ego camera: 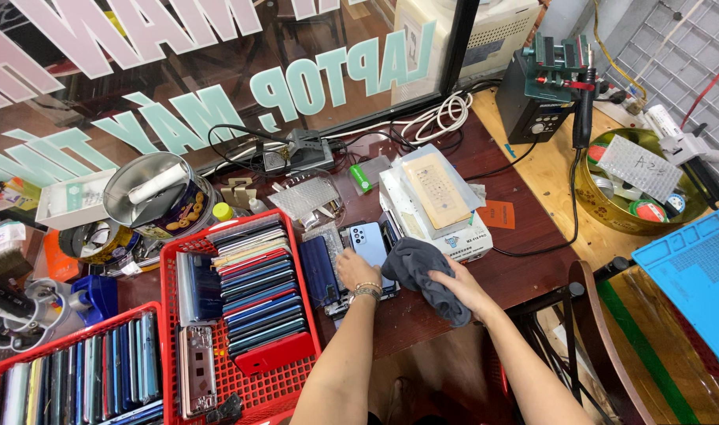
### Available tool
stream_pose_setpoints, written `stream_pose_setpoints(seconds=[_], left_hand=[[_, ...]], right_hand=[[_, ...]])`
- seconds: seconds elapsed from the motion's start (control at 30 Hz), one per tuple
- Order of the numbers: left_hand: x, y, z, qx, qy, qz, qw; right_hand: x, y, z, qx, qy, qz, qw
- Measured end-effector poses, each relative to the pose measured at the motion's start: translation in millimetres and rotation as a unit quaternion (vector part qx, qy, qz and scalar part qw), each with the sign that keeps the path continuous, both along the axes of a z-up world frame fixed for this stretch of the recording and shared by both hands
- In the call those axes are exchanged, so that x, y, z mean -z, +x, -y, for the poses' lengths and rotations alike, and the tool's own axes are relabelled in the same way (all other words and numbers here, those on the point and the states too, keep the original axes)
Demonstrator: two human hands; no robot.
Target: The person repeatedly picks up smartphones from a red basket, wipes them with a gray cloth, and returns them to the basket. The task continues in a repetitive cycle with no visible final state change or destination beyond the basket.
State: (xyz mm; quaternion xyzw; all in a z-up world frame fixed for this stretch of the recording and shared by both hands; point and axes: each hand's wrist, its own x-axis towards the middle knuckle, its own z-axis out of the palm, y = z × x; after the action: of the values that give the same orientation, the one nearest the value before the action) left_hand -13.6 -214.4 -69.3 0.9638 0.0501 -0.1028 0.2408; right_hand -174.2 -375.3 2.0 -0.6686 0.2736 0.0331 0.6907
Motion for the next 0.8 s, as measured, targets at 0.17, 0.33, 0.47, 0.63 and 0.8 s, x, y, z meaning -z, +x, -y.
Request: stream_pose_setpoints(seconds=[0.17, 0.33, 0.47, 0.63, 0.8], left_hand=[[18.9, -6.5, 27.4, 0.115, -0.145, 0.064, 0.981], [53.8, -6.9, 55.4, 0.099, -0.206, 0.024, 0.973], [67.0, -6.9, 43.1, 0.103, -0.238, 0.012, 0.966], [61.4, -0.5, 41.2, 0.107, -0.224, -0.013, 0.968], [58.6, 20.9, 39.5, 0.054, -0.146, -0.009, 0.988]], right_hand=[[16.6, -9.6, 13.7, 0.092, 0.089, 0.069, 0.989], [20.5, -17.0, 25.5, 0.159, 0.044, 0.112, 0.980], [16.9, -15.7, 24.7, 0.163, 0.060, 0.106, 0.979], [3.0, -15.8, 23.1, 0.156, 0.075, 0.083, 0.981], [-7.9, -10.4, 11.6, 0.160, 0.053, 0.108, 0.980]])
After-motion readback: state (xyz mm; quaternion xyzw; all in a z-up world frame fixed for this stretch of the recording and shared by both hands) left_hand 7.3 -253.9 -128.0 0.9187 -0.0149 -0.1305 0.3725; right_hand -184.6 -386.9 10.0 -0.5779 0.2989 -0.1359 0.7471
